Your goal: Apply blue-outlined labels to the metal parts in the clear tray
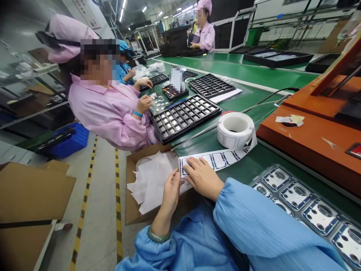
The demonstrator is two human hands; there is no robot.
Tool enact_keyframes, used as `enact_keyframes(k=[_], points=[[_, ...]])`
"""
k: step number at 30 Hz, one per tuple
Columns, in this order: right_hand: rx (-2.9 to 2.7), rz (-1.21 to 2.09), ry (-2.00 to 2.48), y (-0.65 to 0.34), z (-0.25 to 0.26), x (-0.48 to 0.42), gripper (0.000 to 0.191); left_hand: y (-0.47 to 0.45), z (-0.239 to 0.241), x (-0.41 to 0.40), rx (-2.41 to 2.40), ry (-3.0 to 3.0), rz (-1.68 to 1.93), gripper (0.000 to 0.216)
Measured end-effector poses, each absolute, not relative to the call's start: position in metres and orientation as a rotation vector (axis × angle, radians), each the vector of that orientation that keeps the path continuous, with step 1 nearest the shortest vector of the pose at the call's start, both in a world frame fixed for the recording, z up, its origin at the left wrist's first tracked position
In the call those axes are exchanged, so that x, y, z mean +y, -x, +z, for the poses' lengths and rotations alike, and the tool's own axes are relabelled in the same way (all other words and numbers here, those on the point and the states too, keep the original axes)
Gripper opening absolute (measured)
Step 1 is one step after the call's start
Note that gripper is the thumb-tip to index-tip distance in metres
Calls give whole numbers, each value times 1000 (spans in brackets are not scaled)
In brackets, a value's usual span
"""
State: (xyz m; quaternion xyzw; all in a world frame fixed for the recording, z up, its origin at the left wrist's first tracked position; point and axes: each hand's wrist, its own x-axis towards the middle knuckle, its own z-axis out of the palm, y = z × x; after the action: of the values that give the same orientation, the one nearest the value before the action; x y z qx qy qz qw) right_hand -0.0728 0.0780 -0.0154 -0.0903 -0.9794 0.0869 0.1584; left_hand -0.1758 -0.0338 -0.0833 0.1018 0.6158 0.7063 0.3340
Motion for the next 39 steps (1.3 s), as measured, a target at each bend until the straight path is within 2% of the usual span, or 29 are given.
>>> enact_keyframes(k=[3, 11, 22, 32, 39], points=[[-2785, 267, 277, 71, -26, 78, 28, 173, -80, -31, 1526, -270, 1884, 48], [-2794, 262, 251, 68, -28, 80, 30, 178, -72, -25, 1355, -110, 1985, 48], [-2663, 29, 9, 62, -67, 98, 43, 176, -77, -18, 1345, -18, 2167, 46], [-2670, -6, 57, 63, -64, 95, 40, 181, -82, -22, 1541, -199, 2101, 46], [-2749, 49, 134, 63, -49, 88, 33, 185, -78, -21, 1916, -501, 2014, 27]])
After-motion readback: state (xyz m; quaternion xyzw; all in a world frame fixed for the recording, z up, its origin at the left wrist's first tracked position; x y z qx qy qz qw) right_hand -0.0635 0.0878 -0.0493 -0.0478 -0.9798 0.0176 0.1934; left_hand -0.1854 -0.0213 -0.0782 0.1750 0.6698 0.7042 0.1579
